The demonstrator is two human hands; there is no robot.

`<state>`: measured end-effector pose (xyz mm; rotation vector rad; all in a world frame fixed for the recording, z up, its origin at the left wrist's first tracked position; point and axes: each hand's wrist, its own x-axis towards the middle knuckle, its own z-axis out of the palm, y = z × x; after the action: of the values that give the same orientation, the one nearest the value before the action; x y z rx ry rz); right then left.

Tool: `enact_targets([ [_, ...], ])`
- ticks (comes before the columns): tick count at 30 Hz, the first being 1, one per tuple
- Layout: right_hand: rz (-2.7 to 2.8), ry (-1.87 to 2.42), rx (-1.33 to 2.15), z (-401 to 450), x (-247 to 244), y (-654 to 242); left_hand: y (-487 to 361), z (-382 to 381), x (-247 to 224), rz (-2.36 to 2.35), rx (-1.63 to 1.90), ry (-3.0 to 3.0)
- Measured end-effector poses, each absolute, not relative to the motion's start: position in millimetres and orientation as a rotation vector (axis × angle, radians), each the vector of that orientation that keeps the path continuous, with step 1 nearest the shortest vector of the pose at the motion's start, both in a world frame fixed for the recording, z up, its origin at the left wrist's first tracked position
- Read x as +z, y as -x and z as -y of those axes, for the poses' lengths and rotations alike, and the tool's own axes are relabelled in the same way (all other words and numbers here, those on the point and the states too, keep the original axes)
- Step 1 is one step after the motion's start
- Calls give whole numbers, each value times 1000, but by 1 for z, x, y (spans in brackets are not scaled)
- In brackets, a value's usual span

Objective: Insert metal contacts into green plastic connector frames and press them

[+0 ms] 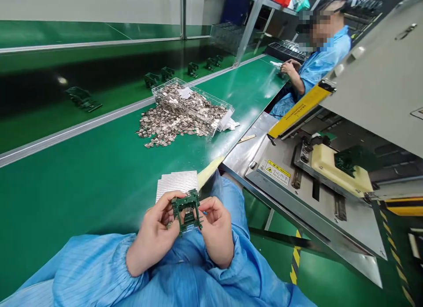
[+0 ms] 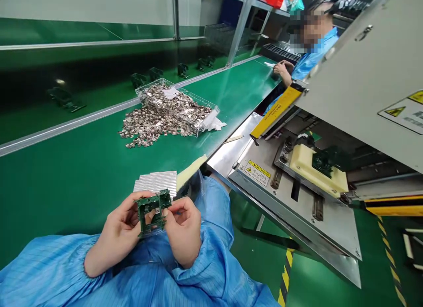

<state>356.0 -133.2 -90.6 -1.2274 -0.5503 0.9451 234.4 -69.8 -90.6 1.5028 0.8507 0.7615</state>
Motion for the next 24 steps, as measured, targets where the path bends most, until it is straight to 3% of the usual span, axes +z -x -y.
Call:
enact_targets([
  [5,498,1310,944,142,-124,-388,-241,45,-92,-815,770,-1600],
  [10,782,1372,1126,123,-156,-401,-256,10,-105,-809,877,-1613],
  [20,830,1275,1165,115,-169,-375,-251,2,-109,-765,620,-1843],
  [24,872,1295,991,119,-175,-370,-252,0,-105,-786,602,-1885],
])
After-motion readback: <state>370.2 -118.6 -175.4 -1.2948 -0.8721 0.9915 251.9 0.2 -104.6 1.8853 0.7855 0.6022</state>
